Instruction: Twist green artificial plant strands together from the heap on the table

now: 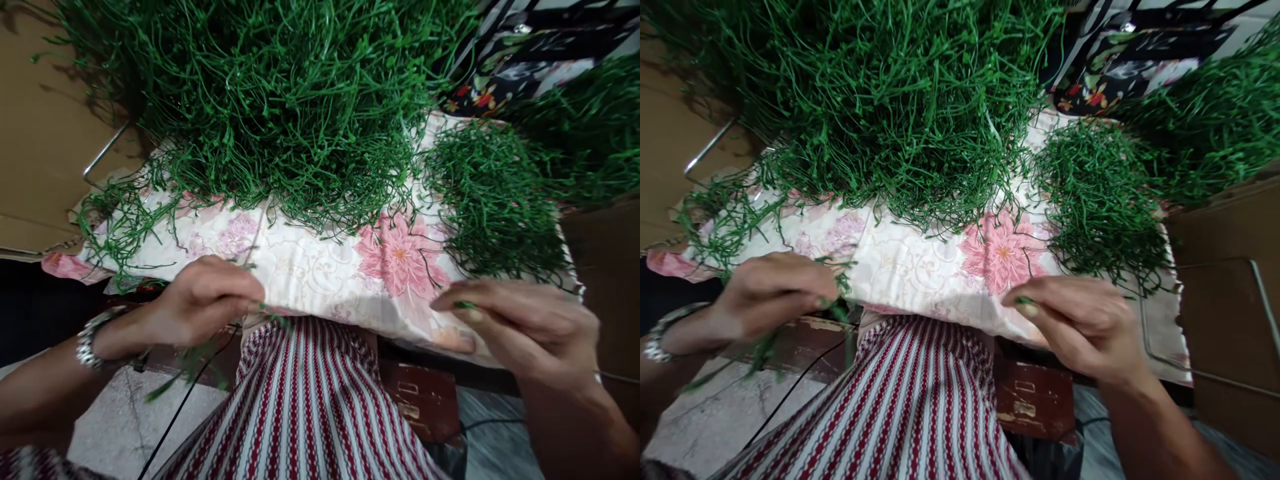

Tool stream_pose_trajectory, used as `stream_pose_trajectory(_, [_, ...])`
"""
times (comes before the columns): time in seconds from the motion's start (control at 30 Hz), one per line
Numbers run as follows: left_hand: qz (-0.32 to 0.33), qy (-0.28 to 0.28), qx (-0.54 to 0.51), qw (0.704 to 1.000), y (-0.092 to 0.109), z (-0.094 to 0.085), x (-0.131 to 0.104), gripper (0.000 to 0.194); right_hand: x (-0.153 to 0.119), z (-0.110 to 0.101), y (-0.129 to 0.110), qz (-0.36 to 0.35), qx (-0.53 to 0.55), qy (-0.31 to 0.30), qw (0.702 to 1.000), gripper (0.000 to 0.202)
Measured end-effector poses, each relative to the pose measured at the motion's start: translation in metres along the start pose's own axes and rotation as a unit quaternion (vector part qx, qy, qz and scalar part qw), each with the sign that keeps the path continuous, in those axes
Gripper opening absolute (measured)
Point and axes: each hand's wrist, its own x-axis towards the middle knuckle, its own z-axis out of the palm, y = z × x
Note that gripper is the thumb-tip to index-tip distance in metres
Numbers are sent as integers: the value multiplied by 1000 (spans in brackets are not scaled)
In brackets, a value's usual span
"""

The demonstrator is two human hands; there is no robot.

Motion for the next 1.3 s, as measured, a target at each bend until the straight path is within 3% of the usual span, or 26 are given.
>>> stream_pose_trajectory(0.03, [-2,-29,19,999,-3,-2,5,10,3,-1,5,-1,-29,-13,1000,13])
stream_pose_trajectory(0.13, [-42,15,-16,999,-11,6,28,11,19,11,13,28,-35,-48,998,12])
stream_pose_trajectory(0.27, [-4,48,-89,995,-19,26,52,13,39,44,14,151,77,13,985,18])
stream_pose_trajectory(0.37, [17,79,-101,992,-23,37,55,10,46,68,14,160,166,28,973,37])
stream_pose_trajectory(0.47, [-9,118,-166,979,-25,43,54,9,50,87,13,154,219,8,963,56])
stream_pose_trajectory(0.57, [-18,139,-219,966,-26,45,52,8,50,100,11,162,247,20,955,45])
stream_pose_trajectory(0.67, [-41,130,-237,962,-29,45,50,12,49,104,9,169,258,30,951,29])
stream_pose_trajectory(0.8, [-48,150,-262,952,-32,47,48,15,48,101,7,172,257,-12,951,18])
stream_pose_trajectory(0.93, [-42,173,-354,918,-30,47,48,14,49,96,3,161,205,-16,965,17])
stream_pose_trajectory(1.13, [-79,120,-523,840,-23,46,52,22,50,94,0,163,188,11,968,16])
stream_pose_trajectory(1.3, [-81,78,-538,835,-21,44,60,26,49,98,9,149,127,-18,981,18])
